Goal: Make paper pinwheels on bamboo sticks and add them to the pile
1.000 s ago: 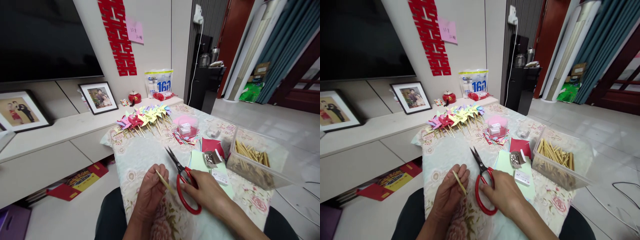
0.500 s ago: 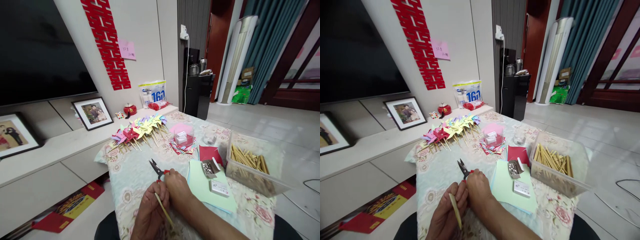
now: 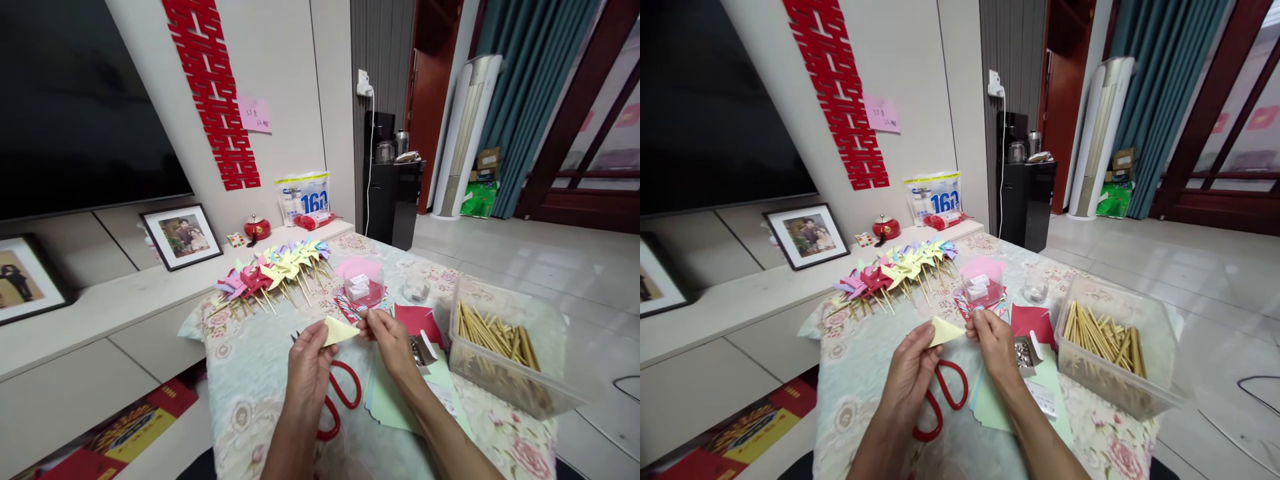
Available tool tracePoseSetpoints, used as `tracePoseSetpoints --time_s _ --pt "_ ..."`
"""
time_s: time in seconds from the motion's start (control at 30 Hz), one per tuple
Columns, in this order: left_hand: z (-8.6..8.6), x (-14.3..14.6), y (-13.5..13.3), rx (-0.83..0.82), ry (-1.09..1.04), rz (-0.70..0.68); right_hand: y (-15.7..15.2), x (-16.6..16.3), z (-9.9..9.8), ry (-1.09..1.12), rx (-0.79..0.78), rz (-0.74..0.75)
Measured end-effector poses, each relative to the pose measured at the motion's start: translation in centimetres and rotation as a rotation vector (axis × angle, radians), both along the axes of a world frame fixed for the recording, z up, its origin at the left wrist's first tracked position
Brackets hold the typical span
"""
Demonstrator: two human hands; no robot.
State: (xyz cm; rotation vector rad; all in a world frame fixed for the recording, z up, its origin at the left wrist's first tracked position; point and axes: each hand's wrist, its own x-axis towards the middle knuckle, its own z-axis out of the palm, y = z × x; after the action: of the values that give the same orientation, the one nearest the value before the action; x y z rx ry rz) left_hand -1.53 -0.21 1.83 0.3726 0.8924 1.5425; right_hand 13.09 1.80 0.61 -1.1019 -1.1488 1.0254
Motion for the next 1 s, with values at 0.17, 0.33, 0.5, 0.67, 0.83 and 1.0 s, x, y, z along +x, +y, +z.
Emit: tracePoseSetpoints --time_s 0.17,0.33,0.5,0.67,0.83,1.0 --pt "-2.7 0.6 0.9 0.006 0.154 0.037 0.3 0.2 -0.3 0.071 -0.092 0.06" --pt "-3.8 0.2 0.4 0.027 0.217 0.023 0.5 -0.6 -1.2 -0.01 -0.147 0.136" --pt "-3.6 0.3 0.3 0.044 0.215 -0.054 0.6 -1.1 -1.9 0.09 -0.235 0.129" --pt "-3.0 0.0 0.1 0.009 0.081 -0.141 0.5 -1.0 -1.4 0.21 -0.303 0.165" --pt "-2.8 -0.4 0.0 0.01 0.005 -0.241 0.1 -1.1 -0.5 0.291 -0.357 0.244" --pt "-2.5 -0.5 -0.2 0.007 0.004 -0.309 -0.2 -1.3 -0.2 0.333 -0.359 0.279"
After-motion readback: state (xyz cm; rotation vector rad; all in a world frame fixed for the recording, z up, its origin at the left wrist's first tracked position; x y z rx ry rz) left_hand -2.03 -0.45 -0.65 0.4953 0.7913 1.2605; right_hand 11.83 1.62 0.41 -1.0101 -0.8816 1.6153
